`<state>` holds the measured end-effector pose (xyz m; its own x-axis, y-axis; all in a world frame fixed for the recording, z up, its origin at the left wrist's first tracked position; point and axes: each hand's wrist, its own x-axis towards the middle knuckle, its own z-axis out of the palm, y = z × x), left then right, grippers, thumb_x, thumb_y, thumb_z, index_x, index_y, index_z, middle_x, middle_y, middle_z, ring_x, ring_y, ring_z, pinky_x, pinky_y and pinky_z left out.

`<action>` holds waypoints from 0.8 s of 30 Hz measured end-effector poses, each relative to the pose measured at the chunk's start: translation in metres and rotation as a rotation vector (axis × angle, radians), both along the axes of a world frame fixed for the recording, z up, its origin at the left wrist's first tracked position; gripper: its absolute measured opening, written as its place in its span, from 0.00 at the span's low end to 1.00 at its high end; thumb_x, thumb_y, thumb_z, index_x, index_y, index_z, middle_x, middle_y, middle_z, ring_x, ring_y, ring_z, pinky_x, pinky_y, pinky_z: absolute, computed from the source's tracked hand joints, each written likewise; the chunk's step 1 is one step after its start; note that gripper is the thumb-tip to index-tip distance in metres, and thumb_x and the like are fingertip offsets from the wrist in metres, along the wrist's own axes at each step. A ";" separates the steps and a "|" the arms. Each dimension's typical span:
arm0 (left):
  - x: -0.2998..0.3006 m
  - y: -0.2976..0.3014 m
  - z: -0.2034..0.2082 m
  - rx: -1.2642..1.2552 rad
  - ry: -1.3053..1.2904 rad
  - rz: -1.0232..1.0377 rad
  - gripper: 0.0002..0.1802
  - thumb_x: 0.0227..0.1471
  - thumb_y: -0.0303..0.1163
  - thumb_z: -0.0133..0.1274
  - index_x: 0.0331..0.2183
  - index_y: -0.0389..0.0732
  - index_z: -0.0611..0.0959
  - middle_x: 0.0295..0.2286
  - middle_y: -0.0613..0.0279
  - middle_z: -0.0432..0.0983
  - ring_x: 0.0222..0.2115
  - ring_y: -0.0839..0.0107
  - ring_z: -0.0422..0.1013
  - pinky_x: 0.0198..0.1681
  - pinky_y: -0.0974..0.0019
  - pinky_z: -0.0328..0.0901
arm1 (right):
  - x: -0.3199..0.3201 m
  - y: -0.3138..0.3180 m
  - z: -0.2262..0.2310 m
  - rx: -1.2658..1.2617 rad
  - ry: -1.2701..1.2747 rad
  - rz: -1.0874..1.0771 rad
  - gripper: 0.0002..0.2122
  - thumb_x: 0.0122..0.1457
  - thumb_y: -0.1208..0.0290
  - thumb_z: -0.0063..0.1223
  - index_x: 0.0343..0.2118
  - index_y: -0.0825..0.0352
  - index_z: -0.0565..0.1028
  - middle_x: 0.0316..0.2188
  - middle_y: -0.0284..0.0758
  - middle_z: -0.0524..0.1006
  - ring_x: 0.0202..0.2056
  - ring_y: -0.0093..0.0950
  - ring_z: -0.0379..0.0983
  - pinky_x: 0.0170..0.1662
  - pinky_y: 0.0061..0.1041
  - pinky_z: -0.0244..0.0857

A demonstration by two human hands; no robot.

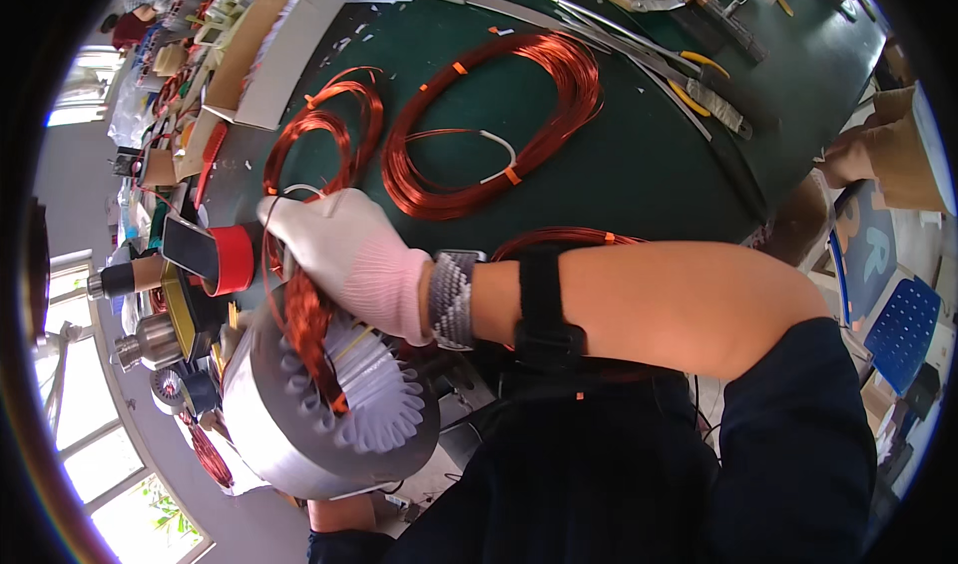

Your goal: Inserting and securing copper wire coils into the slots of a motor stator.

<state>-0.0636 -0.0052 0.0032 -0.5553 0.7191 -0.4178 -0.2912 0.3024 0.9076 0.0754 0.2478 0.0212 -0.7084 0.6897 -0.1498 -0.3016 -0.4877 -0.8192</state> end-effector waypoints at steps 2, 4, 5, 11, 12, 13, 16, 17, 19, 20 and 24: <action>0.000 -0.012 -0.005 -0.021 -0.001 -0.008 0.29 0.72 0.52 0.40 0.60 0.39 0.74 0.55 0.57 0.75 0.54 0.66 0.71 0.62 0.60 0.64 | -0.010 0.000 -0.002 0.350 0.047 -0.117 0.21 0.70 0.59 0.51 0.25 0.72 0.79 0.20 0.31 0.79 0.24 0.18 0.73 0.31 0.21 0.65; 0.012 0.017 -0.023 -0.034 0.004 0.005 0.29 0.73 0.52 0.40 0.60 0.39 0.74 0.55 0.57 0.75 0.54 0.66 0.71 0.62 0.60 0.64 | -0.015 0.000 0.007 0.191 0.054 0.039 0.19 0.70 0.62 0.52 0.25 0.71 0.79 0.20 0.31 0.79 0.24 0.17 0.73 0.31 0.22 0.66; 0.020 0.007 -0.023 -0.039 0.013 -0.007 0.29 0.73 0.51 0.40 0.60 0.39 0.74 0.55 0.57 0.74 0.54 0.66 0.71 0.62 0.60 0.64 | -0.014 0.005 0.010 0.045 0.065 0.161 0.17 0.70 0.64 0.53 0.26 0.71 0.79 0.20 0.30 0.78 0.24 0.17 0.74 0.31 0.22 0.66; 0.029 -0.022 -0.024 -0.032 0.059 -0.042 0.28 0.73 0.50 0.41 0.60 0.40 0.73 0.55 0.58 0.74 0.55 0.66 0.71 0.62 0.59 0.64 | -0.020 0.005 0.008 0.083 0.190 0.143 0.12 0.67 0.64 0.58 0.32 0.67 0.83 0.22 0.30 0.79 0.24 0.17 0.75 0.30 0.23 0.66; 0.027 -0.031 -0.021 -0.025 0.073 -0.045 0.27 0.73 0.49 0.41 0.60 0.40 0.73 0.55 0.58 0.74 0.55 0.66 0.71 0.62 0.59 0.64 | -0.017 0.009 0.010 0.142 0.146 0.173 0.12 0.68 0.64 0.56 0.33 0.67 0.83 0.22 0.30 0.79 0.25 0.18 0.75 0.31 0.23 0.66; 0.012 -0.043 -0.015 -0.014 0.079 -0.059 0.27 0.73 0.49 0.41 0.60 0.40 0.73 0.55 0.58 0.74 0.55 0.66 0.70 0.62 0.59 0.64 | -0.012 0.012 0.013 0.204 0.092 0.192 0.12 0.69 0.64 0.54 0.33 0.66 0.83 0.22 0.31 0.79 0.26 0.18 0.76 0.31 0.23 0.67; -0.005 -0.051 -0.014 0.022 0.105 -0.097 0.27 0.73 0.48 0.41 0.61 0.40 0.73 0.56 0.58 0.73 0.55 0.66 0.70 0.62 0.59 0.64 | -0.025 0.003 -0.011 0.800 0.061 -0.161 0.14 0.70 0.62 0.51 0.34 0.66 0.83 0.21 0.32 0.78 0.26 0.21 0.76 0.31 0.25 0.66; -0.008 -0.055 -0.013 0.035 0.109 -0.110 0.26 0.73 0.48 0.41 0.61 0.40 0.73 0.56 0.59 0.73 0.55 0.66 0.70 0.62 0.59 0.64 | -0.024 0.001 -0.014 0.927 0.043 -0.323 0.14 0.70 0.62 0.51 0.35 0.67 0.82 0.20 0.33 0.77 0.25 0.23 0.75 0.32 0.25 0.66; -0.018 -0.068 -0.005 0.062 0.120 -0.117 0.26 0.73 0.48 0.41 0.61 0.40 0.72 0.56 0.59 0.73 0.55 0.66 0.70 0.62 0.59 0.64 | 0.006 -0.003 0.006 0.633 0.044 -0.025 0.12 0.71 0.65 0.50 0.38 0.67 0.81 0.24 0.34 0.76 0.27 0.25 0.72 0.36 0.25 0.66; -0.022 -0.070 -0.013 0.077 0.124 -0.125 0.26 0.73 0.47 0.41 0.61 0.40 0.72 0.56 0.59 0.73 0.55 0.66 0.70 0.62 0.59 0.64 | 0.015 -0.004 0.008 0.511 0.009 -0.005 0.13 0.69 0.62 0.51 0.35 0.68 0.80 0.25 0.36 0.76 0.29 0.29 0.72 0.38 0.28 0.67; 0.007 -0.076 -0.034 0.147 0.148 -0.119 0.25 0.73 0.46 0.41 0.61 0.40 0.72 0.56 0.59 0.73 0.55 0.66 0.69 0.62 0.59 0.64 | 0.074 -0.021 0.012 0.345 -0.180 -0.036 0.16 0.64 0.60 0.57 0.37 0.72 0.78 0.34 0.45 0.78 0.36 0.35 0.75 0.42 0.32 0.68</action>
